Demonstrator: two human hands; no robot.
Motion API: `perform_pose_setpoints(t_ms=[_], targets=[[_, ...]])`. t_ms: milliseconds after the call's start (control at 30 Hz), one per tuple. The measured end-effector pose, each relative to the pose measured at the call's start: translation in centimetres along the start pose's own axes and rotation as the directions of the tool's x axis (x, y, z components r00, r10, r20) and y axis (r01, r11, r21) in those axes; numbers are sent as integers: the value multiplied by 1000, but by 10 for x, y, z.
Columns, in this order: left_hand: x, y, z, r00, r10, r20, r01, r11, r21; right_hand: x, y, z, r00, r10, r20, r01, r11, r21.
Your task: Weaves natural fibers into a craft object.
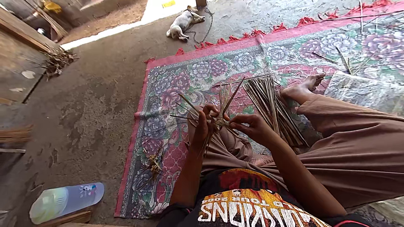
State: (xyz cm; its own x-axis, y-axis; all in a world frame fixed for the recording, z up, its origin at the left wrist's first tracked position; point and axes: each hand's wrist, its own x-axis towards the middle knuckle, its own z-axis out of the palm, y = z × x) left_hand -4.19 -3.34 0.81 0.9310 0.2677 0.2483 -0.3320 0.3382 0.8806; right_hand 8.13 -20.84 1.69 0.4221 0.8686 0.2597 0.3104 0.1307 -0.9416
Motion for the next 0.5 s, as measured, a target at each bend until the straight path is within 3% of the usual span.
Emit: perform_pose_setpoints(t_ms=[67, 133, 200, 333, 400, 500], targets=[[-2, -2, -5, 999, -8, 33, 10, 998, -65, 1, 3, 5, 996, 66, 52, -75, 978, 197], [-5, -2, -4, 999, -43, 9, 44, 992, -120, 2, 4, 5, 994, 74, 82, -91, 968, 234], [-5, -1, -2, 997, -81, -15, 79, 991, -107, 2, 6, 3, 997, 47, 60, -55, 989, 138], [-6, 1, 2, 986, -117, -118, 119, 993, 3, -1, 1, 3, 978, -119, -172, 62, 950, -305], [-7, 3, 6, 974, -89, -206, 91, 996, 0, -1, -8, -1, 963, -179, -202, 91, 920, -381], [-8, 3, 6, 974, -84, -210, 54, 988, -143, -2, -6, 0, 989, -90, -121, 37, 924, -381]])
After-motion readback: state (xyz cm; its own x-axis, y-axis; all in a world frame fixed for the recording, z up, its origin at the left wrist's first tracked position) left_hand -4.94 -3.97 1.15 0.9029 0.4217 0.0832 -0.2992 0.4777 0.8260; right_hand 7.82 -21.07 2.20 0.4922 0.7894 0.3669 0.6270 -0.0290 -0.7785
